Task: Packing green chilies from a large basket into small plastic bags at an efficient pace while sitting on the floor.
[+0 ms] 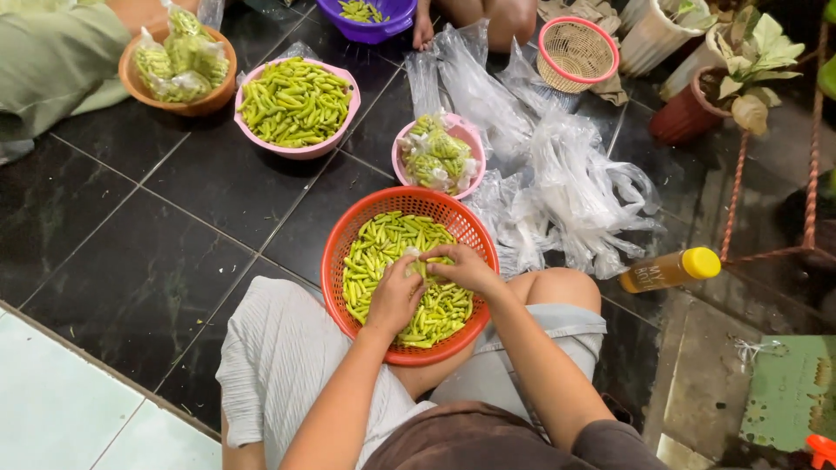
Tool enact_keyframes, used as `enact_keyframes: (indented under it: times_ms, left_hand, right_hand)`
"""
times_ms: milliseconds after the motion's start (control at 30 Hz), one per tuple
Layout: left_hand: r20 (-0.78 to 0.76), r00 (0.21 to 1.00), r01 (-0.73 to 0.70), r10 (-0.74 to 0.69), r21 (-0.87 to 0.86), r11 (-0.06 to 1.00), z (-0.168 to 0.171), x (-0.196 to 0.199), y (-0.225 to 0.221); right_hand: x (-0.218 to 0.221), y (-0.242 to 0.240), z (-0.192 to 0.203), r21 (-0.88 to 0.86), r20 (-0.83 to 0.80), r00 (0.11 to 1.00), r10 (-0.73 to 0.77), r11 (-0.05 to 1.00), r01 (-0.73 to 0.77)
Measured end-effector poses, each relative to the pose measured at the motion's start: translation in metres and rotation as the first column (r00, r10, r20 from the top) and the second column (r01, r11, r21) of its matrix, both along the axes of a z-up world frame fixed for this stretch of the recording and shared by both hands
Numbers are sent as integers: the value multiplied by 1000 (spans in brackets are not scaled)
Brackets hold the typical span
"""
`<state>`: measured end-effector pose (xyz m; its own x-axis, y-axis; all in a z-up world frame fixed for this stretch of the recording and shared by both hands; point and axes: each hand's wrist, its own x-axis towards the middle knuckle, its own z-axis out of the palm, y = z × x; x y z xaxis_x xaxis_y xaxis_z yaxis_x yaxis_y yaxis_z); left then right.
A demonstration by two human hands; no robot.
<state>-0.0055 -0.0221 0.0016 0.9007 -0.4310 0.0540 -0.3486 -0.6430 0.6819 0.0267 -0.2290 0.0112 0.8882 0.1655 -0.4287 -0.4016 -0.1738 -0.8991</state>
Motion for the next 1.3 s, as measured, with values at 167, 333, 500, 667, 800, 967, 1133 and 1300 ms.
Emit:
enact_keyframes:
  times_ms: [167,333,500,667,800,967,1133,1300]
  left_hand:
    - [-20,1000,3,-4,-31,1000,-1,1,0]
    - [-115,993,-32,23,-79,996,18,0,3]
    - [-221,973,-94,69,-105,990,41,0,4]
    - [-127,989,-96,79,-139,986,43,-1,4]
    - [-130,989,-87,67,-155,984,36,-1,3]
    - [-185,980,-108,71,-195,975,38,-4,3]
    - [-177,982,-109,72,-214,971,51,-7,6]
    - [37,999,-22,28,-175,984,37,-8,-1]
  right_hand:
    - [0,7,28,-420,168,946,277,888,-185]
    - [3,18,50,-553,187,890,415,794,-254]
    - [-2,31,67,-559,284,861,423,802,-210]
    - [-1,23,45,-572,345,886,311,818,-64]
    - [-7,27,40,-501,474,859,196,862,80]
    - [-17,29,35,-306,460,884,77,949,76]
    - [-29,31,52,-318,426,894,139,948,5]
    - [-28,28,54,-514,351,904,245,857,-33]
